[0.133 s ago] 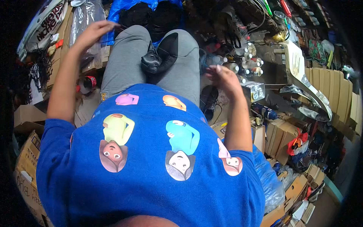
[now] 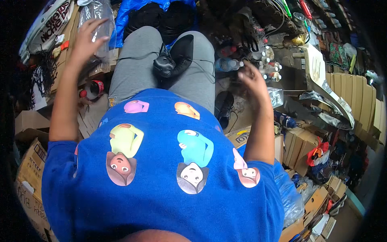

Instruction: Insert and thread a shoelace through the eyelets of a black shoe.

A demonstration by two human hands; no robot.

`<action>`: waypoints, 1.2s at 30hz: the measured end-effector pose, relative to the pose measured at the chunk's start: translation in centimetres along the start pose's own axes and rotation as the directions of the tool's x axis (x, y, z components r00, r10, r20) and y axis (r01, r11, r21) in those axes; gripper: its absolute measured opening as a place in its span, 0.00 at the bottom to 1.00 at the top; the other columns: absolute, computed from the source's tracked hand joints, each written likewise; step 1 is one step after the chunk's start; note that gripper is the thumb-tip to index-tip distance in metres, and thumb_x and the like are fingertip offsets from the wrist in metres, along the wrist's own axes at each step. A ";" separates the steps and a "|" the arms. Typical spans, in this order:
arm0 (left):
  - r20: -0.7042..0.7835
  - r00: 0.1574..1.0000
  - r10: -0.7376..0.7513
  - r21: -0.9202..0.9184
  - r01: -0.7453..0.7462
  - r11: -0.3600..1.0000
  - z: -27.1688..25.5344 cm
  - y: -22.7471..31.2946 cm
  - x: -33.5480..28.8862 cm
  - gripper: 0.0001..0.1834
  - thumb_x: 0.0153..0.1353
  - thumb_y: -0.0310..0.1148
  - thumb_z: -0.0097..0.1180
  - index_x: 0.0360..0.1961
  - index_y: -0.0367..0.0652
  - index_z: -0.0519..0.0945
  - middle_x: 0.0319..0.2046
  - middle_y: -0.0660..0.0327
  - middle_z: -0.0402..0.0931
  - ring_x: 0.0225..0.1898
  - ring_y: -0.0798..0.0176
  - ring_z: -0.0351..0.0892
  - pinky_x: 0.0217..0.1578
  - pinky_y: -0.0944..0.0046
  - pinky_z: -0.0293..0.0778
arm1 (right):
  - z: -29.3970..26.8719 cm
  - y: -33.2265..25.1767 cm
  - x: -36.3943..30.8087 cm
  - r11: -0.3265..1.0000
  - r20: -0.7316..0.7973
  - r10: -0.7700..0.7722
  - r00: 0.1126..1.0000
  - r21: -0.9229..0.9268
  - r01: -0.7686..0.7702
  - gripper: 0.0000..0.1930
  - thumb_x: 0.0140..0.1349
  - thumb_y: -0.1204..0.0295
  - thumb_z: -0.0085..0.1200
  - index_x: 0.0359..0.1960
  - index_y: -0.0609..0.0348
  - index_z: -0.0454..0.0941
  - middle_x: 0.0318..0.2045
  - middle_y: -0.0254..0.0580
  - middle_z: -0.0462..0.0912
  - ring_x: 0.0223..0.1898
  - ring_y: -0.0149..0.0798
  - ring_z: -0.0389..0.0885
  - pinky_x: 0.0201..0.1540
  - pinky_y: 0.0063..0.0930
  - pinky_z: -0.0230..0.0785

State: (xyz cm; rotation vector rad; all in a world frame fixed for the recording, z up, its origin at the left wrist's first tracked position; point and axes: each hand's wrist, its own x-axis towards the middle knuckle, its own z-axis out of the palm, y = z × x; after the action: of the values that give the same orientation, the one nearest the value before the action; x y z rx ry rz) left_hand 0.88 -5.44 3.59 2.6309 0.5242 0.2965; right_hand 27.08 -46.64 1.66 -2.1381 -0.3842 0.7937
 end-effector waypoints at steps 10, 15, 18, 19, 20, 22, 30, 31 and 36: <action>0.377 0.845 0.379 0.071 -0.434 0.898 7.2 13.3 -2.2 0.20 0.41 0.37 0.67 0.37 0.45 0.77 0.36 0.59 0.72 0.40 0.55 0.75 0.39 0.56 0.69 | 9.1 -13.3 5.4 0.636 0.464 -0.143 0.874 -0.634 0.440 0.28 0.49 0.52 0.64 0.44 0.61 0.75 0.26 0.36 0.77 0.27 0.28 0.72 0.30 0.24 0.65; 0.245 0.843 0.480 -0.010 -0.492 0.870 7.9 12.0 -2.3 0.19 0.41 0.36 0.66 0.36 0.45 0.76 0.34 0.60 0.73 0.40 0.57 0.73 0.41 0.58 0.66 | 7.9 -10.4 4.1 0.895 0.498 -0.016 0.867 -0.379 0.235 0.19 0.55 0.53 0.59 0.28 0.59 0.79 0.21 0.25 0.74 0.23 0.21 0.65 0.27 0.20 0.57; 0.262 0.827 0.497 -0.042 -0.505 0.862 8.2 11.8 -2.2 0.18 0.42 0.35 0.66 0.35 0.46 0.76 0.32 0.60 0.73 0.40 0.57 0.72 0.41 0.59 0.65 | 7.8 -8.2 2.8 0.991 0.451 0.006 0.893 -0.123 0.055 0.17 0.56 0.54 0.58 0.28 0.57 0.79 0.21 0.24 0.74 0.23 0.21 0.64 0.27 0.19 0.57; 0.276 0.814 0.512 -0.058 -0.517 0.854 8.3 11.7 -2.1 0.18 0.42 0.36 0.65 0.36 0.46 0.76 0.32 0.61 0.73 0.40 0.57 0.73 0.41 0.59 0.65 | 8.0 -7.5 2.5 0.992 0.456 0.011 0.890 -0.115 0.046 0.17 0.56 0.54 0.58 0.28 0.57 0.79 0.21 0.24 0.74 0.23 0.21 0.64 0.27 0.19 0.57; 0.282 0.797 0.535 -0.086 -0.534 0.841 8.5 11.7 -2.1 0.18 0.42 0.37 0.65 0.36 0.46 0.76 0.31 0.61 0.74 0.40 0.57 0.73 0.41 0.58 0.65 | 8.2 -6.9 2.0 0.999 0.408 -0.017 0.913 -0.029 0.032 0.17 0.56 0.55 0.59 0.27 0.58 0.79 0.19 0.25 0.74 0.21 0.21 0.65 0.25 0.18 0.56; 0.350 0.781 0.518 -0.057 -0.534 0.843 8.9 12.3 -2.2 0.19 0.42 0.37 0.66 0.36 0.45 0.76 0.30 0.60 0.74 0.40 0.57 0.73 0.41 0.58 0.65 | 8.9 -6.4 1.6 0.999 0.316 -0.050 0.948 0.012 0.049 0.17 0.55 0.57 0.60 0.27 0.60 0.80 0.17 0.27 0.73 0.19 0.21 0.65 0.22 0.18 0.56; 0.226 0.915 0.335 -0.359 -0.241 0.901 6.5 12.1 -1.7 0.18 0.50 0.38 0.62 0.39 0.41 0.75 0.36 0.54 0.77 0.41 0.52 0.76 0.45 0.58 0.67 | 10.7 -7.2 -0.6 0.839 -0.087 -0.520 0.850 -0.239 0.488 0.22 0.45 0.58 0.67 0.34 0.63 0.76 0.19 0.35 0.72 0.21 0.28 0.69 0.25 0.22 0.63; 0.089 0.956 0.281 -0.455 -0.212 0.865 6.8 12.3 -1.0 0.17 0.51 0.37 0.60 0.40 0.41 0.75 0.36 0.53 0.77 0.41 0.51 0.76 0.45 0.59 0.68 | 10.4 -7.3 -0.8 0.815 -0.130 -0.568 0.813 -0.229 0.533 0.23 0.44 0.58 0.67 0.34 0.62 0.74 0.20 0.36 0.72 0.22 0.29 0.69 0.26 0.23 0.63; 0.146 0.907 0.394 -0.521 -0.268 0.811 10.8 14.0 2.5 0.16 0.52 0.33 0.57 0.43 0.41 0.74 0.43 0.52 0.69 0.47 0.51 0.71 0.48 0.59 0.68 | 9.4 -7.1 -2.0 0.955 0.407 -0.257 0.877 -0.035 0.296 0.17 0.55 0.61 0.59 0.27 0.67 0.76 0.18 0.39 0.75 0.22 0.29 0.69 0.28 0.28 0.65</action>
State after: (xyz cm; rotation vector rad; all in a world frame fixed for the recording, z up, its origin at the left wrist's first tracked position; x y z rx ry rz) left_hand 10.67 -20.10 0.80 2.1938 -0.1054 0.1707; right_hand 19.34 -37.69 3.53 -1.9370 -0.9395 1.0579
